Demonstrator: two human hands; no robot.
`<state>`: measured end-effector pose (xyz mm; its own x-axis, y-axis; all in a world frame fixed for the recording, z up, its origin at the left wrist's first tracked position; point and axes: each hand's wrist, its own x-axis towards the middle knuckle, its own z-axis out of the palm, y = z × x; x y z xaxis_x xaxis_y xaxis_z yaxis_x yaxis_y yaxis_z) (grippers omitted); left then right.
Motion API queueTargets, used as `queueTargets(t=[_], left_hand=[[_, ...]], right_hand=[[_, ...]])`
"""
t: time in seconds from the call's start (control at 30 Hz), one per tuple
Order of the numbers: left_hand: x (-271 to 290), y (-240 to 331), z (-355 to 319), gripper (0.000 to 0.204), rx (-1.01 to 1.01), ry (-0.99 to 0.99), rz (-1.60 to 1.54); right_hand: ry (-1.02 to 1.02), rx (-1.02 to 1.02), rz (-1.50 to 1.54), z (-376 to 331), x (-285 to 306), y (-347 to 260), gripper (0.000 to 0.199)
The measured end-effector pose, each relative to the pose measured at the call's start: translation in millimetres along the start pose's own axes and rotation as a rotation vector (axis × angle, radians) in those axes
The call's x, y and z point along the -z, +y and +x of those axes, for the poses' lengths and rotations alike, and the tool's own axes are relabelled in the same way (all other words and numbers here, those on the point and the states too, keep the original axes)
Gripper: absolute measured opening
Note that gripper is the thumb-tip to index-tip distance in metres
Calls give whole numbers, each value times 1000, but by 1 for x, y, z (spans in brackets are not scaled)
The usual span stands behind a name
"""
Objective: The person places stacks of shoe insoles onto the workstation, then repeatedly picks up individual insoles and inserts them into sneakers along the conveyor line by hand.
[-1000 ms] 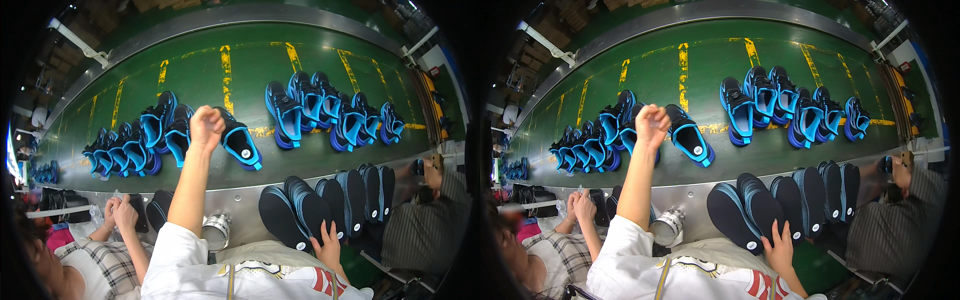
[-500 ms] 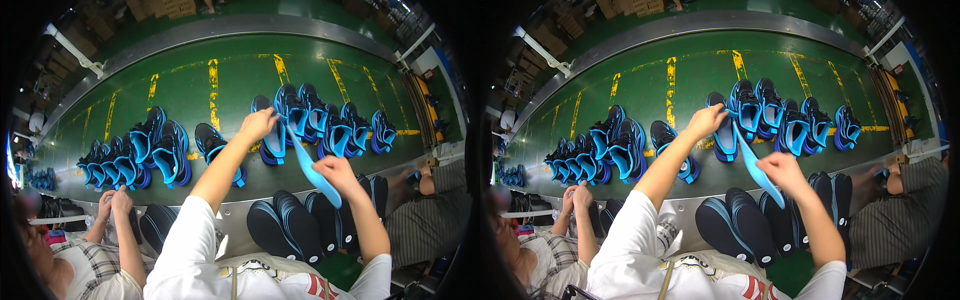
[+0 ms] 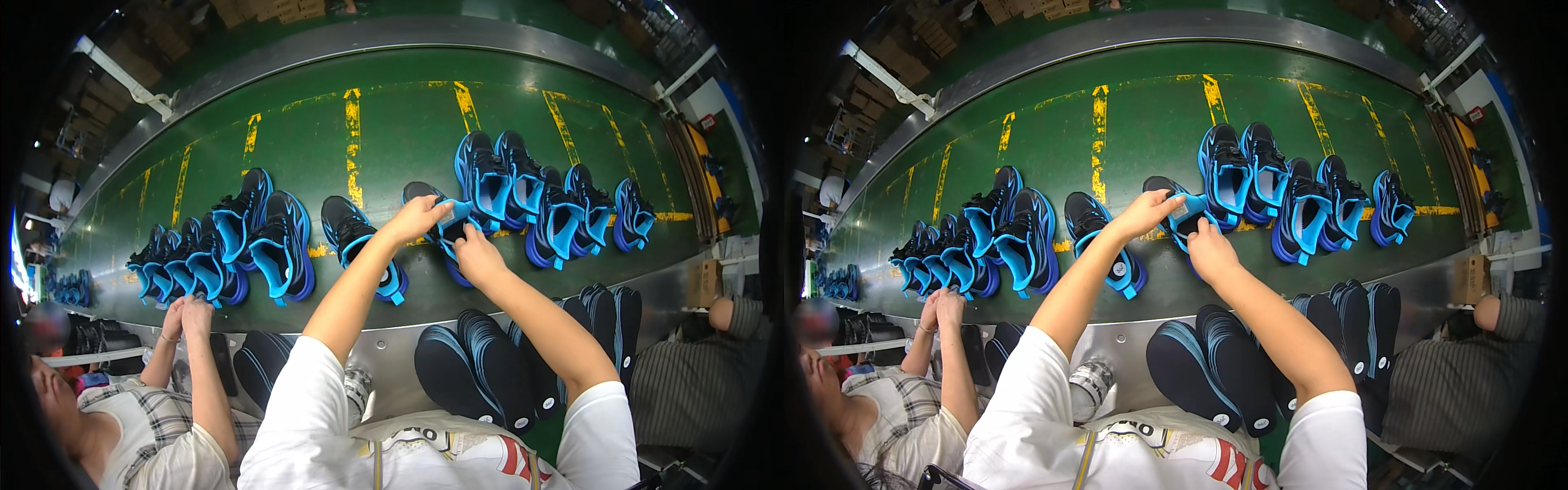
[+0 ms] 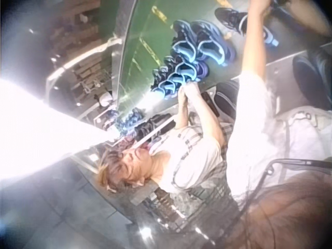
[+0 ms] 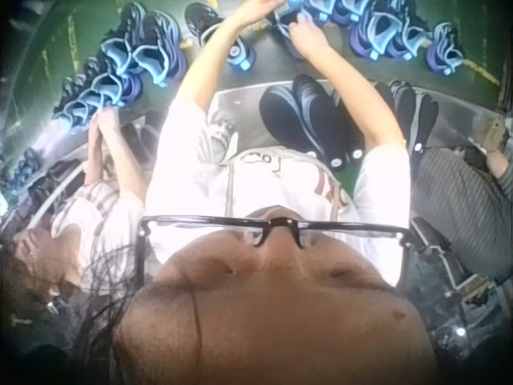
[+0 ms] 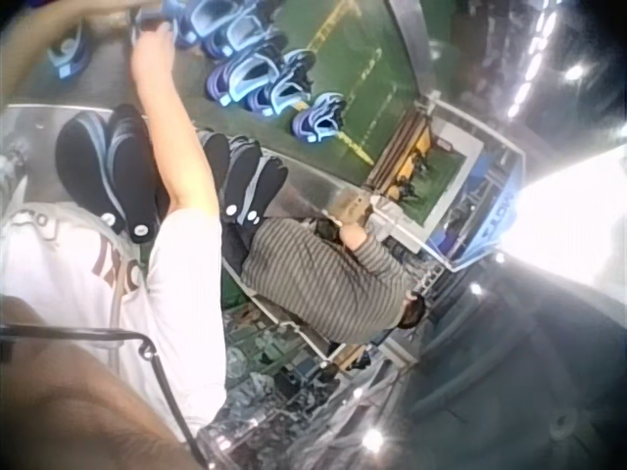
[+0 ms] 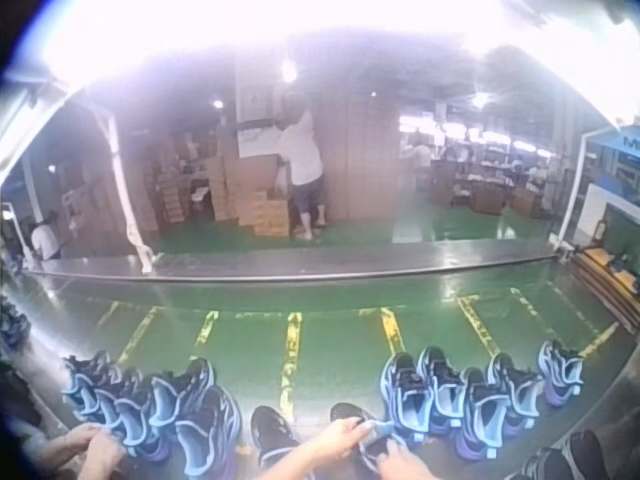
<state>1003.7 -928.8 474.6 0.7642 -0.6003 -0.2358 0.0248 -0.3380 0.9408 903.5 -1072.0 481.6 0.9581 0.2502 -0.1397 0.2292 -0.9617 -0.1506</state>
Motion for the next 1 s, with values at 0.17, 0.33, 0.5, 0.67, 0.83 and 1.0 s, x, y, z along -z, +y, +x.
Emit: queueTargets(t=[0.17,0.33,0.5,0.67,0.83,1.0], left_hand=[[-7,-7,-15,51,64,307,63],[-13,-7,-12,50,28,352,48],[-20,-12,-13,44,12,360,-79],[-30,-14,-5,43,-16,409,-39],[-29,-13,-7,42,-17,465,114],[-28,-18,-10,41,-13,439,134]], right_hand=[[-11,-66,-138,-12,44,-17,30],[-441,-59,-2,2,56,5,25],[-249,184,-88,2,22,4,15],[-98,182,-165,30,-9,14,16],[-236,207,-280,39,-18,16,18],[-431,253,-427,36,-16,16,24]])
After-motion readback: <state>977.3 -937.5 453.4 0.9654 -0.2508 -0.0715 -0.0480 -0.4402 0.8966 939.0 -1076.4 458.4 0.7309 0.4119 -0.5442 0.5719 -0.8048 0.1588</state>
